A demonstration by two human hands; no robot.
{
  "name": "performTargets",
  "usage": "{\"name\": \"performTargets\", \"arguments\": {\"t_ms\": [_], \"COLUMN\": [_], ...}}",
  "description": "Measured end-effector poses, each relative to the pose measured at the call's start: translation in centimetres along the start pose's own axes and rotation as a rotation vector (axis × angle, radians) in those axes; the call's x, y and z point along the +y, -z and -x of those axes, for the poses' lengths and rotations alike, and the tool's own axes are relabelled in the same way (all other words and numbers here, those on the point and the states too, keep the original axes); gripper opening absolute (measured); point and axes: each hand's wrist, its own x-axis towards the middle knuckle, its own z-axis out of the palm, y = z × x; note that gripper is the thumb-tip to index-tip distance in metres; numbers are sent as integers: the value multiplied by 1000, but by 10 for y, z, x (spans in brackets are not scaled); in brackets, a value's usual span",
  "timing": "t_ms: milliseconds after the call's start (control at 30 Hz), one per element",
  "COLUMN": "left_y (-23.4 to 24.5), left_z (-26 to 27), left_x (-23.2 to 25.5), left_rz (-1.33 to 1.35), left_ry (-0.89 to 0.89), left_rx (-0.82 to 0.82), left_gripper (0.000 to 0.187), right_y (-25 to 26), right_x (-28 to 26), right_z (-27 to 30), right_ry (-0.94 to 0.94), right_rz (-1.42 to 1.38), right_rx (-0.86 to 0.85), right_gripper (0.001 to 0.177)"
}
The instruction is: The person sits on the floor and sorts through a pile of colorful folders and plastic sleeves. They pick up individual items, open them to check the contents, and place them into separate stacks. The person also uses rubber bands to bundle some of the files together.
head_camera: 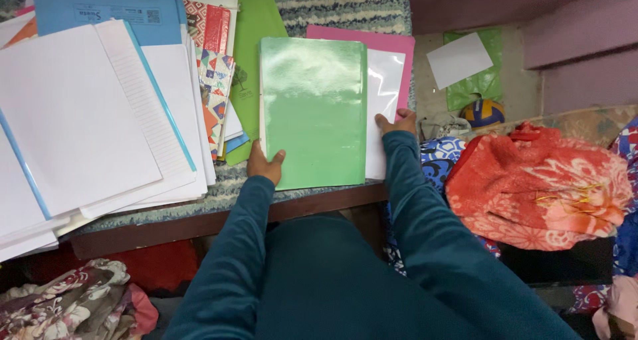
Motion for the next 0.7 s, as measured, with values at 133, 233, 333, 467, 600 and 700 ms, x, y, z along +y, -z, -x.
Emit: {"name": "performTargets", "arguments": {"t_ms": [133, 233, 333, 467, 600, 700], "left_y": [1, -8, -20, -39, -50, -54], "left_z": [-6, -5, -10, -19, -17, -10], "left_x": [-6, -8, -3, 8, 31, 51], "left_rz": [-52, 27, -62, -211, -378, -444], "left_ry": [-23, 118, 34, 55, 128, 123], "left_rx": [-23, -128, -148, -156, -311, -417], "left_gripper": [70, 62, 67, 75, 82, 83], "right_y": [6, 14, 31, 99, 200, 249], "right_x": [-2, 9, 9, 2, -8, -22], "right_z": [-6, 7, 16, 8, 8, 13], "right_ry": [-12, 122, 398, 792, 586, 717], "right_rz": [13, -89, -70, 146, 155, 144], "right_rx": [-406, -291, -44, 308, 189, 255], "right_gripper": [59, 50, 53, 53, 21, 20]}}
